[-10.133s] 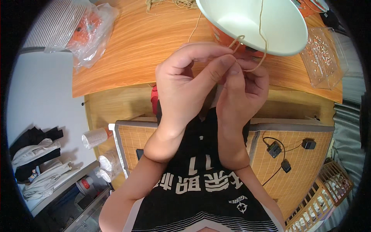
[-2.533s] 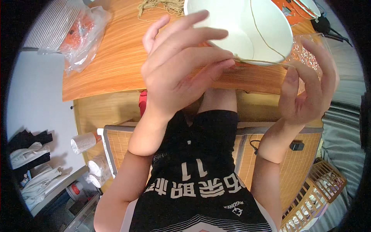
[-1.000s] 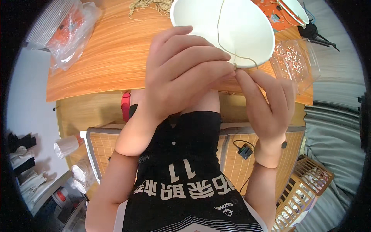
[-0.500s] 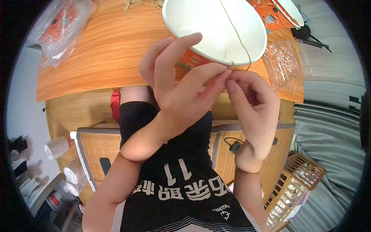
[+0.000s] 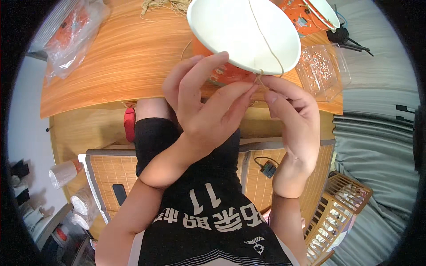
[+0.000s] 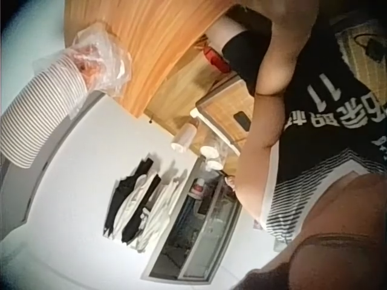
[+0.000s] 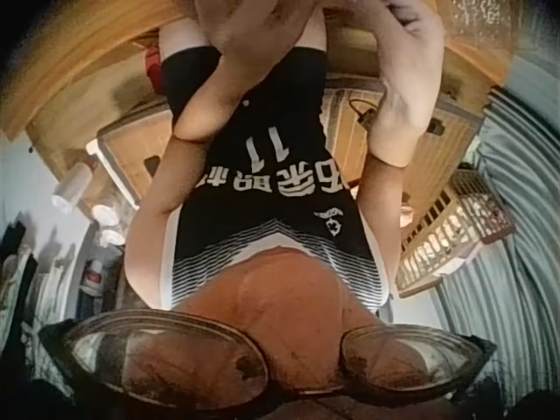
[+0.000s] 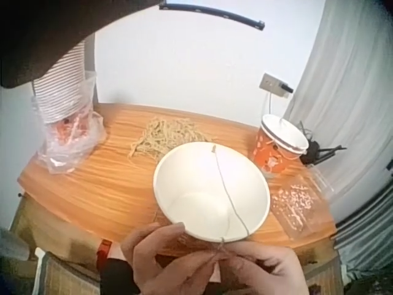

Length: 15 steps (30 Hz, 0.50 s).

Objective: Tying string handles to decorative paper buckets.

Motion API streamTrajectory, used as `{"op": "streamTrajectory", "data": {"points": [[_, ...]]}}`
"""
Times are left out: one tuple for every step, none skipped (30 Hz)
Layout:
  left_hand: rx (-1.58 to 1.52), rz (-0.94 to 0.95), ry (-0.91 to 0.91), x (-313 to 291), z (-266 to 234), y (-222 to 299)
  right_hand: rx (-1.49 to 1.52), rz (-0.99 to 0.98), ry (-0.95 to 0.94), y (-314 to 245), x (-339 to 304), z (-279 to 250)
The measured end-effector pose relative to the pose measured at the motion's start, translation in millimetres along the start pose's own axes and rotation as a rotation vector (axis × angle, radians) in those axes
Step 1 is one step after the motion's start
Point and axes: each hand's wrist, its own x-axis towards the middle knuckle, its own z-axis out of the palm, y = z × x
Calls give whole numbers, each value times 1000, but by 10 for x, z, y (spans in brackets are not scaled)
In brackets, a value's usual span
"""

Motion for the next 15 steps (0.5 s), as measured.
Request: {"op": "streamTrajectory", "data": {"points": [[0, -32, -25, -4, -21, 14, 83, 1, -38, 8, 21, 5], [0, -30, -24, -3, -33, 22, 166, 1, -77, 17, 38, 10], [3, -41, -15, -5, -33, 34, 168, -1, -74, 44, 46, -9], [6, -52, -5, -3, -32, 39, 189, -2, -97, 80, 53, -37], [5, -48, -5, 5, -32, 35, 212, -4, -120, 100, 61, -51], [-5, -45, -5, 8, -36, 32, 215, -6, -119, 108, 68, -42], [-13, -42, -5, 17, -44, 30, 224, 12, -115, 112, 77, -27], [-13, -35, -7, 31, -58, 27, 235, 29, -112, 112, 78, -14], [-15, -50, -4, 40, -67, 26, 239, 26, -108, 114, 66, -21], [-18, -63, -2, 55, -78, 23, 135, -1, -111, 112, 51, -30], [-21, -53, -6, 92, -96, 18, 31, -28, -113, 108, 35, -37], [-40, -42, -46, 155, -130, 11, 41, -34, -109, 101, 20, -36], [-60, -30, -87, 212, -163, -6, -31, -56, -93, 92, 3, -34], [-60, -16, -94, 247, -193, -55, -101, -77, -74, 76, -16, -37], [-71, -14, -85, 280, -241, -145, -88, -86, -73, 18, -45, -55]]}}
